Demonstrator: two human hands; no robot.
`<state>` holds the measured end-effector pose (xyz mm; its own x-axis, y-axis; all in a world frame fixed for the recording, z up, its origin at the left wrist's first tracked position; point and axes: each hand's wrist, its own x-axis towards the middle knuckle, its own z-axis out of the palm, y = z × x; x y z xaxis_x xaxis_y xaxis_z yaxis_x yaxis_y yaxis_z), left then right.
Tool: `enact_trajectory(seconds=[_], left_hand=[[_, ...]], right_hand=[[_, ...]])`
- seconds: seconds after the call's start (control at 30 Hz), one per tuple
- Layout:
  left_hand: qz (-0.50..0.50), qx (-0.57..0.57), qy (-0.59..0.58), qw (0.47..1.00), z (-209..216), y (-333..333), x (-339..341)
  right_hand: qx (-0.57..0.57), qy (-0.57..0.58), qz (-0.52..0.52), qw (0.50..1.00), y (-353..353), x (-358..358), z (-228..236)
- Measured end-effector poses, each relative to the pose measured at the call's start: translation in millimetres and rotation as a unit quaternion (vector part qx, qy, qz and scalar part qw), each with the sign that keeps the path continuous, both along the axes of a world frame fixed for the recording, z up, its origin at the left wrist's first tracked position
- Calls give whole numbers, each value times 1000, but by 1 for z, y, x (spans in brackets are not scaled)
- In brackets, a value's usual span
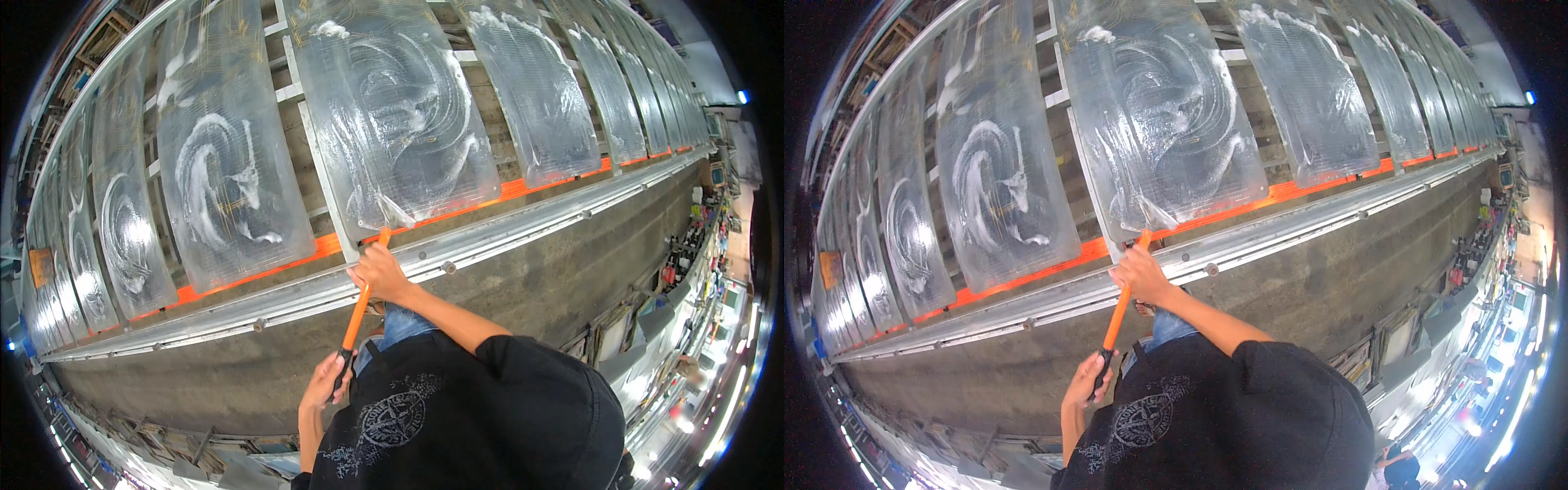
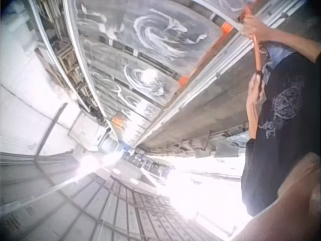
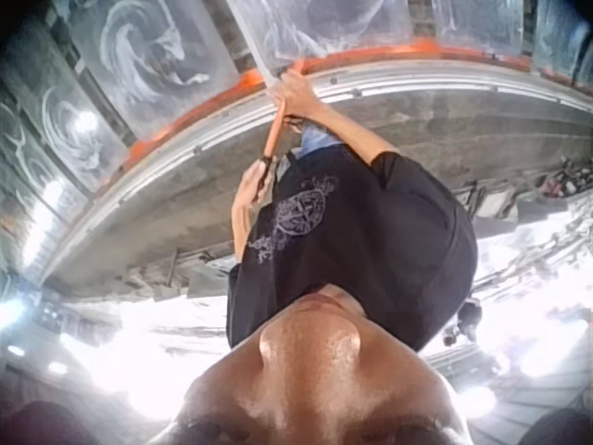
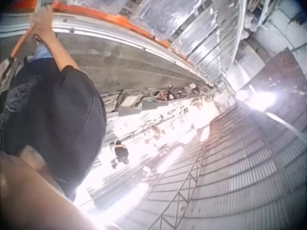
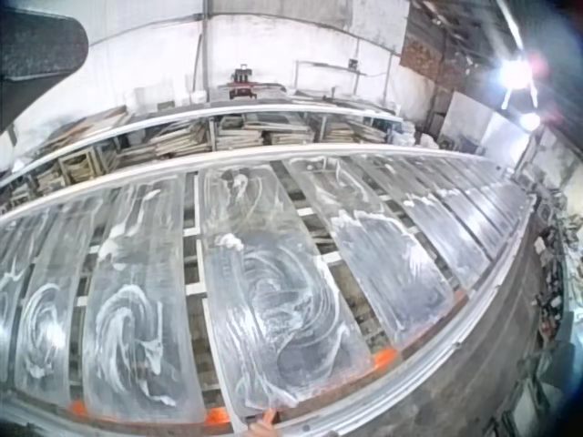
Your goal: The person uses a long-handled squeegee to clean a series of large, curved glass panels. They repeatedly apply a cleaning solution and wipe the panels in circular and vertical motions to remove dirt and residue. The task involves moving along the row of panels to clean each section systematically.
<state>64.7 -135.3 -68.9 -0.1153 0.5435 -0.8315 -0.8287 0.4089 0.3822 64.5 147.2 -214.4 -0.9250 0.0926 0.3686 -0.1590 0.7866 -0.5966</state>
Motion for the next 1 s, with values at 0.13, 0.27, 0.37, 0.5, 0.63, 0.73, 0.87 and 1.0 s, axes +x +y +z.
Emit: enact_trajectory(seconds=[0.13, 0.27, 0.37, 0.5, 0.63, 0.73, 0.87, 1.0], left_hand=[[6, 6, -19, 1000, -3, 10, 3], [43, 23, -3, 999, -12, 79, -54], [88, 1, 6, 996, -5, 131, -120], [116, 14, 36, 992, -21, 181, -203], [150, 70, 55, 985, -31, 257, -272], [171, 79, 43, 981, -17, 259, -250], [120, 27, 39, 992, -13, 170, -147], [39, 19, 6, 999, -13, 55, -29]], right_hand=[[2, 33, -20, 999, 6, -4, 8], [-24, 61, -29, 997, 66, -81, -18], [-11, 129, -3, 992, 107, -174, -9], [8, 168, -4, 986, 152, -282, -34], [37, 216, 32, 975, 215, -366, -24], [64, 149, 37, 986, 221, -350, -20], [-7, 158, -6, 987, 135, -221, -22], [25, 46, -38, 998, 45, -55, -13]])
